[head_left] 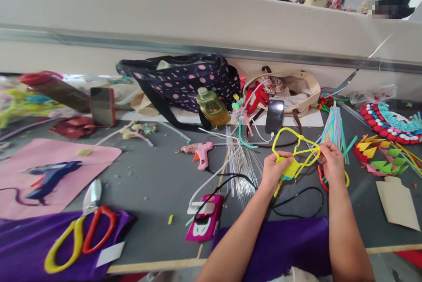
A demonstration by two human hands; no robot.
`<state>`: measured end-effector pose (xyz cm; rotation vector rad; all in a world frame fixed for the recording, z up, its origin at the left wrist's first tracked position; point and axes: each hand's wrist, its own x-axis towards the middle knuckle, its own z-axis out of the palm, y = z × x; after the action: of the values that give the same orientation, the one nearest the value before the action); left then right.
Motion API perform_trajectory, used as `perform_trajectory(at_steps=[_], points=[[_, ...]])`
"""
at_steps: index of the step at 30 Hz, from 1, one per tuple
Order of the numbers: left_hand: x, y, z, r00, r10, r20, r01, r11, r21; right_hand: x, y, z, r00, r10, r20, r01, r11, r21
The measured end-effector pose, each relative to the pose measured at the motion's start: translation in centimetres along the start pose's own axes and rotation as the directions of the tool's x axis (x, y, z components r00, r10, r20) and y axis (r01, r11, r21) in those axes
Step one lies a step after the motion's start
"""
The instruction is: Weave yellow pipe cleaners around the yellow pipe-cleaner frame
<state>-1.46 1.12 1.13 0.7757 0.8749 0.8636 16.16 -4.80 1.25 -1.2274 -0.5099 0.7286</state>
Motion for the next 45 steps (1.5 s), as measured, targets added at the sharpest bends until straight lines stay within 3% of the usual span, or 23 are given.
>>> perform_trajectory(at_steps=[12, 19, 27, 35, 45], points=[[-0.24, 0.28, 0.19, 1.0, -0.012, 0.005, 0.012, 1.0, -0.021, -0.18, -0.26, -0.02, 0.979, -0.192, -0.063, 0.177, 0.967, -0.185], [-0.17, 0.16, 0.18, 1.0, -0.001, -0.004, 0.001, 0.999, -0.039, -0.35, -0.21, 0.66, 0.988, -0.124, -0.09, 0.117, 0.99, -0.081], [-0.21, -0.08, 0.17, 0.999, -0.001, 0.052, 0.004, 0.999, -0.051, -0.5, 0.02, 0.7, 0.979, -0.201, -0.036, 0.193, 0.968, -0.162], [-0.45, 0.13, 0.39, 1.0, 0.008, 0.019, -0.007, 0.999, -0.033, -0.66, -0.07, 0.46, 0.946, -0.325, 0.007, 0.316, 0.914, -0.256], [-0.36, 0.16, 0.27, 1.0, 0.007, 0.004, -0.007, 0.998, -0.063, -0.77, 0.06, 0.72, 0.98, -0.201, -0.017, 0.198, 0.974, -0.108]])
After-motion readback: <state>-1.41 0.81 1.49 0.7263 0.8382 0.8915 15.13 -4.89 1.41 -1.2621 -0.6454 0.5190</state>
